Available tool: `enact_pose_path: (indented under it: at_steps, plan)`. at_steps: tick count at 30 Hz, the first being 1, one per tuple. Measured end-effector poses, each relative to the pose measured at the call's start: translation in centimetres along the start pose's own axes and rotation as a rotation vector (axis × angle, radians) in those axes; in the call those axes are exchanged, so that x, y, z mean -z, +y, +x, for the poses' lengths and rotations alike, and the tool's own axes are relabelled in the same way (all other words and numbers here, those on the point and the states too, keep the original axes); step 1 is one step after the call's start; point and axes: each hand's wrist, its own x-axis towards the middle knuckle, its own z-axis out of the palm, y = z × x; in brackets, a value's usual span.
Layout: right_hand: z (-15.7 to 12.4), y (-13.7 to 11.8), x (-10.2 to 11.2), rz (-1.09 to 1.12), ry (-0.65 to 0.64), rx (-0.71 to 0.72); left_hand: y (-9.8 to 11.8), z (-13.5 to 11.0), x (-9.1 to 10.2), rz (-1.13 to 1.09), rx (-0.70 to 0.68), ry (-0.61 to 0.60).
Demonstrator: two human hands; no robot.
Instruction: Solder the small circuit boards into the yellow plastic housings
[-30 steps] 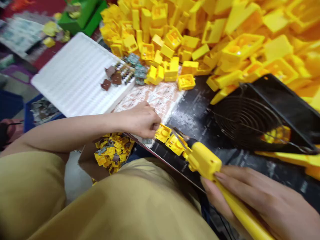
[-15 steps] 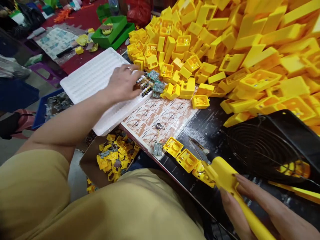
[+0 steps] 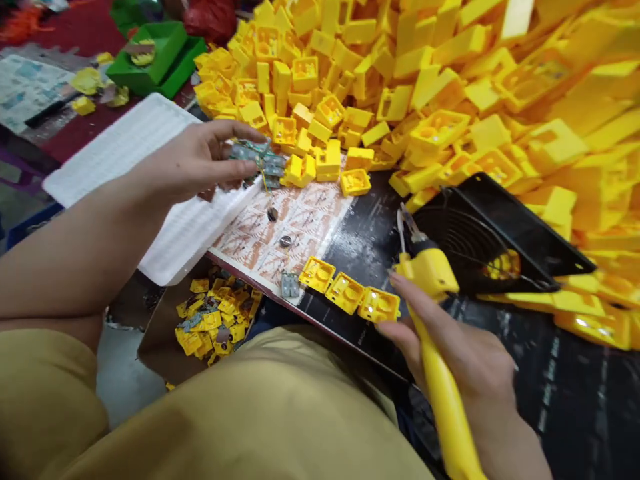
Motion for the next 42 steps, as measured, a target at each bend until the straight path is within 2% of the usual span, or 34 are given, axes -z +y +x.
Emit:
enact_pose_path:
  at_steps: [2, 6, 8, 10, 12, 14, 18, 26, 29, 32, 34, 36, 39, 42]
  plan:
    - [0.4, 0.1, -0.6, 0.047, -0.003, 0.074, 0.7, -0.1, -3.3, -0.050, -0.021, -0.121]
    - [-0.2, 1.1, -2.8, 0.082, -0.103, 0.089, 1.7, -1.1, -9.0, 0.000, -0.112, -0.233]
    - [-0.6, 1.3, -3.9, 0.102, -0.119, 0.098, 1.8, -1.8, -10.7, 0.108, -0.151, -0.266]
    - [-0.7, 1.3, -4.8, 0.124, -0.117, 0.106, 1.7, -2.3, -11.5, 0.288, -0.195, -0.260]
    - [-0.6, 1.1, -5.2, 0.137, -0.106, 0.104, 1.4, -2.6, -11.7, 0.440, -0.244, -0.232]
    - [-0.5, 0.9, -5.2, 0.142, -0.102, 0.098, 1.3, -2.7, -11.4, 0.472, -0.294, -0.245]
    - [-0.4, 0.9, -5.1, 0.148, -0.093, 0.097, 1.7, -2.2, -10.6, 0.428, -0.380, -0.422]
    - [-0.4, 1.0, -5.1, 0.129, -0.097, 0.086, 2.1, 0.1, -10.7, 0.447, -0.330, -0.479]
    - [-0.4, 0.9, -4.8, 0.130, -0.092, 0.072, 1.7, 0.2, -10.1, 0.332, -0.337, -0.457]
    - [-0.4, 0.5, -4.9, 0.136, -0.073, 0.052, 1.6, -0.1, -8.3, 0.243, -0.310, -0.401]
    - [-0.3, 0.2, -5.2, 0.125, -0.062, 0.039, 1.7, -0.3, -7.1, 0.302, -0.331, -0.307]
    - [-0.1, -0.1, -5.5, 0.116, -0.061, 0.034, 1.9, -0.6, -6.7, 0.471, -0.372, -0.201]
    - [0.4, -0.5, -5.2, 0.132, -0.001, 0.028, 2.1, -1.0, -8.2, 0.683, -0.440, -0.149]
    - [0.8, -0.9, -3.6, 0.169, 0.122, 0.002, 2.3, -1.1, -11.0, 0.683, -0.514, -0.186]
